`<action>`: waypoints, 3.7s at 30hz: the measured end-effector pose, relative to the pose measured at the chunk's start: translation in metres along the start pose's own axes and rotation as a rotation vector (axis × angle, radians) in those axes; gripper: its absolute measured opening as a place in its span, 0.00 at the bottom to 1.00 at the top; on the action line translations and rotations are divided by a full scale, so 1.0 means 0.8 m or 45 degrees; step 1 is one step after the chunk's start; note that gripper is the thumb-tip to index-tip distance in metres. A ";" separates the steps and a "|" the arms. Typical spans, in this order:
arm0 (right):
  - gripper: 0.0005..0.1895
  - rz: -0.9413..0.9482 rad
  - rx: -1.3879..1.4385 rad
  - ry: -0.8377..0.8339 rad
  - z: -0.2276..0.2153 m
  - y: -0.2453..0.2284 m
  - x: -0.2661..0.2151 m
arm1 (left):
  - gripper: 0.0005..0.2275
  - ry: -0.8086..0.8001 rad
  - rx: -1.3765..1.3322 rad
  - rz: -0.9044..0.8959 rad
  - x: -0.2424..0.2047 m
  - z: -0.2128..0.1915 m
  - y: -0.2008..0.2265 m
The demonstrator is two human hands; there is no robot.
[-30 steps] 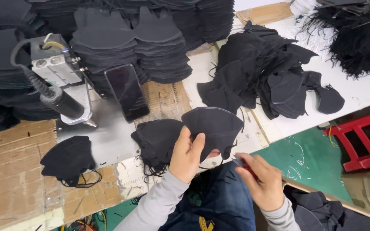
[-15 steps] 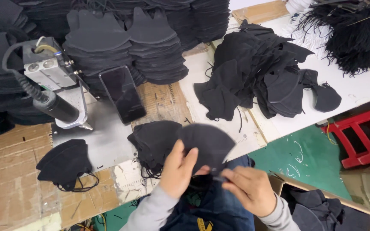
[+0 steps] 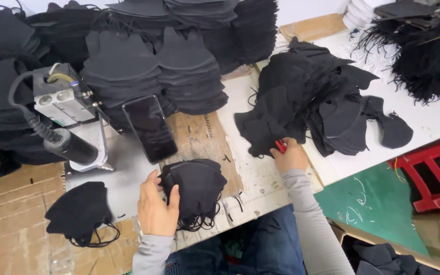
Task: The recorder uses small clippers to trim excess threads from stacks of black fabric face masks in a workshop setting.
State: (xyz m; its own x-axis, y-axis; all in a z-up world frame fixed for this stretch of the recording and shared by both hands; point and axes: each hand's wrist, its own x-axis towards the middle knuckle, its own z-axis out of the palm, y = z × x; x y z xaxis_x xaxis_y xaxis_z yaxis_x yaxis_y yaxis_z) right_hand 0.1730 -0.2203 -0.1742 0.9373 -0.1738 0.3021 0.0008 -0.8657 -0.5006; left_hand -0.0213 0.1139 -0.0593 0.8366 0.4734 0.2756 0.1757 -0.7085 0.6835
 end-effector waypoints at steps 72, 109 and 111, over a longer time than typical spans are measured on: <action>0.18 0.943 0.406 0.299 -0.280 0.331 -0.284 | 0.12 -1.149 -0.507 0.450 -0.164 0.097 0.041; 0.27 -0.255 -0.041 0.211 -0.055 -0.069 0.107 | 0.30 -0.052 -0.005 -0.018 0.012 0.066 -0.016; 0.23 -0.140 -0.044 0.147 -0.031 -0.048 0.107 | 0.32 0.032 0.123 0.083 0.020 0.049 0.005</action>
State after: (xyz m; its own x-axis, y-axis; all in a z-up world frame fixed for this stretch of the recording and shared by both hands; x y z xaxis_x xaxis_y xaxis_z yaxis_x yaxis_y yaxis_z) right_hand 0.2450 -0.2139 -0.1091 0.8859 -0.1279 0.4459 0.0877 -0.8978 -0.4316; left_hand 0.0129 0.0977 -0.0788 0.8349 0.4365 0.3351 0.1713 -0.7848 0.5956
